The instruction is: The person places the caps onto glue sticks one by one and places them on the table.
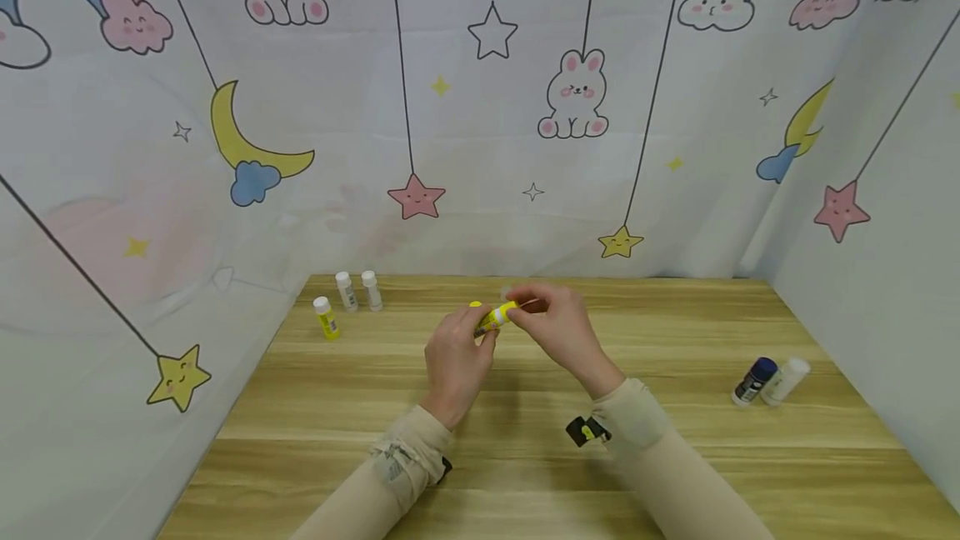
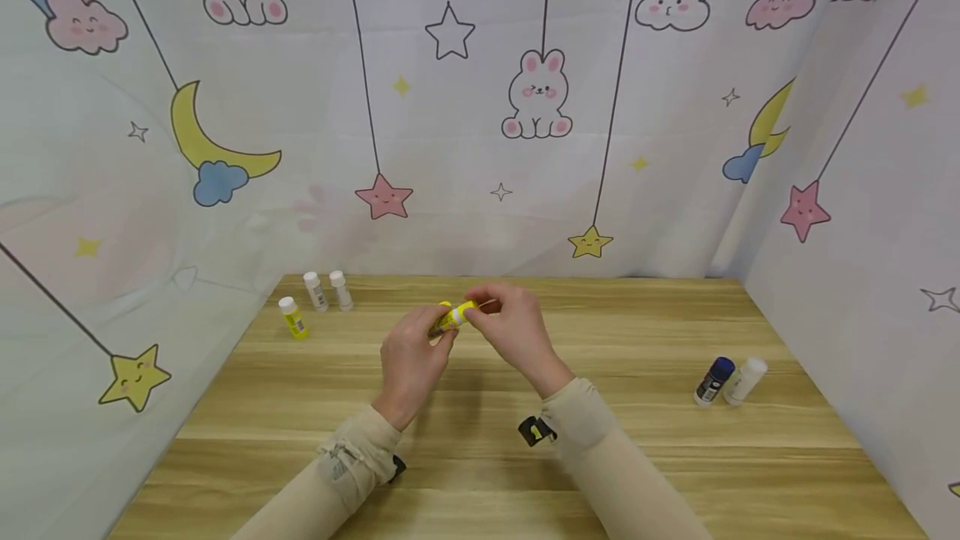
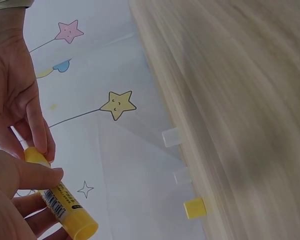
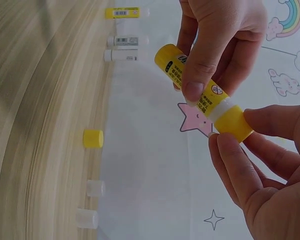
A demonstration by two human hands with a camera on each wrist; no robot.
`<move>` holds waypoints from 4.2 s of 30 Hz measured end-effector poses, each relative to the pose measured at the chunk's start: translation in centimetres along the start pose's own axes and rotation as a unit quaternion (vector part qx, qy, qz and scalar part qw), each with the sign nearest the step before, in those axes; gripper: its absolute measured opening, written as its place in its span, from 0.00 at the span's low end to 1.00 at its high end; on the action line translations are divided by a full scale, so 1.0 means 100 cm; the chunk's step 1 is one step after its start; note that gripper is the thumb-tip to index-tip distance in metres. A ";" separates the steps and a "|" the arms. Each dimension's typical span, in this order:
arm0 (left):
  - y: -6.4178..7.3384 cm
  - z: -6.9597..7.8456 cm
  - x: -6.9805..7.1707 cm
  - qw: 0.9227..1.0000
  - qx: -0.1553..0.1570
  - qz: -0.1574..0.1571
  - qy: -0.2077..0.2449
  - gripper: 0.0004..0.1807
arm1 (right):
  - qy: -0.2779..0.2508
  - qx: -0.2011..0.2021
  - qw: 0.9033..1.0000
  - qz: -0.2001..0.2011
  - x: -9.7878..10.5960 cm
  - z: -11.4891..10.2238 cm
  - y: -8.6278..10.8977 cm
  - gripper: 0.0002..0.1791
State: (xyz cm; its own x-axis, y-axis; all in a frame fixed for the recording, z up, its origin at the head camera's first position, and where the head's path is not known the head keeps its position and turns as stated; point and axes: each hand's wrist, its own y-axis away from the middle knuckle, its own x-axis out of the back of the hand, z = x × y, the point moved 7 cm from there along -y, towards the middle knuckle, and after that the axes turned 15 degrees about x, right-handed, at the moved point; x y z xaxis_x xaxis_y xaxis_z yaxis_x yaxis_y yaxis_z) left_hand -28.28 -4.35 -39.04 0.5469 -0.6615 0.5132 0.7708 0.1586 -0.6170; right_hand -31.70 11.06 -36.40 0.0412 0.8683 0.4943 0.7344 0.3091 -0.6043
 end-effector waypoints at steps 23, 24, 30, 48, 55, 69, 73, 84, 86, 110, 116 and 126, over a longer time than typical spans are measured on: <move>0.002 0.003 0.000 1.000 -0.010 0.010 -0.005 0.17 | 0.013 -0.007 1.000 0.002 0.001 -0.002 0.001 0.10; 0.002 0.004 0.000 1.000 -0.011 0.010 -0.006 0.17 | 0.012 -0.007 1.000 0.002 0.001 -0.002 0.002 0.10; 0.003 0.005 0.001 1.000 -0.016 0.013 -0.007 0.16 | 0.010 -0.006 1.000 -0.001 -0.001 -0.001 0.003 0.11; 0.004 0.009 0.001 0.999 -0.027 0.020 -0.028 0.15 | 0.026 -0.011 1.000 0.003 -0.004 -0.002 0.006 0.10; 0.006 0.013 0.001 0.997 -0.049 0.033 -0.043 0.15 | 0.043 -0.027 0.999 0.006 -0.004 -0.002 0.007 0.09; 0.013 0.026 -0.006 0.985 -0.112 0.074 -0.108 0.14 | 0.065 -0.060 0.996 0.009 -0.002 -0.001 0.011 0.07; 0.015 0.028 -0.004 0.981 -0.125 0.089 -0.120 0.13 | 0.059 -0.066 0.996 0.006 -0.005 0.001 0.011 0.07; 0.012 0.016 -0.007 0.994 -0.069 0.033 -0.079 0.18 | 0.050 -0.086 0.995 -0.032 0.003 0.007 0.011 0.10; 0.012 0.015 -0.007 0.995 -0.063 0.025 -0.070 0.20 | 0.064 -0.086 0.993 -0.040 0.006 0.007 0.011 0.09; -0.023 -0.037 0.029 0.997 0.024 0.043 -0.058 0.11 | 0.187 -0.043 0.974 -0.118 0.051 0.033 0.040 0.11; -0.027 -0.052 0.039 0.996 0.042 0.050 -0.058 0.11 | 0.207 -0.034 0.969 -0.130 0.056 0.036 0.045 0.10; -0.034 -0.076 0.050 0.994 0.075 0.055 -0.064 0.10 | 0.244 -0.013 0.959 -0.140 0.071 0.039 0.053 0.10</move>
State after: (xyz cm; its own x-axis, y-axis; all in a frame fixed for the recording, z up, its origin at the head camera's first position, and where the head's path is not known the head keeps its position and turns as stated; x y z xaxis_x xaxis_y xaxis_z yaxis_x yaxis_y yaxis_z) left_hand -30.62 -13.78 -38.96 0.6595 -0.5377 0.5252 0.7393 0.3379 -0.5825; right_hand -30.15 20.41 -38.56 0.1482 0.4655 0.8725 0.7793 0.4882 -0.3929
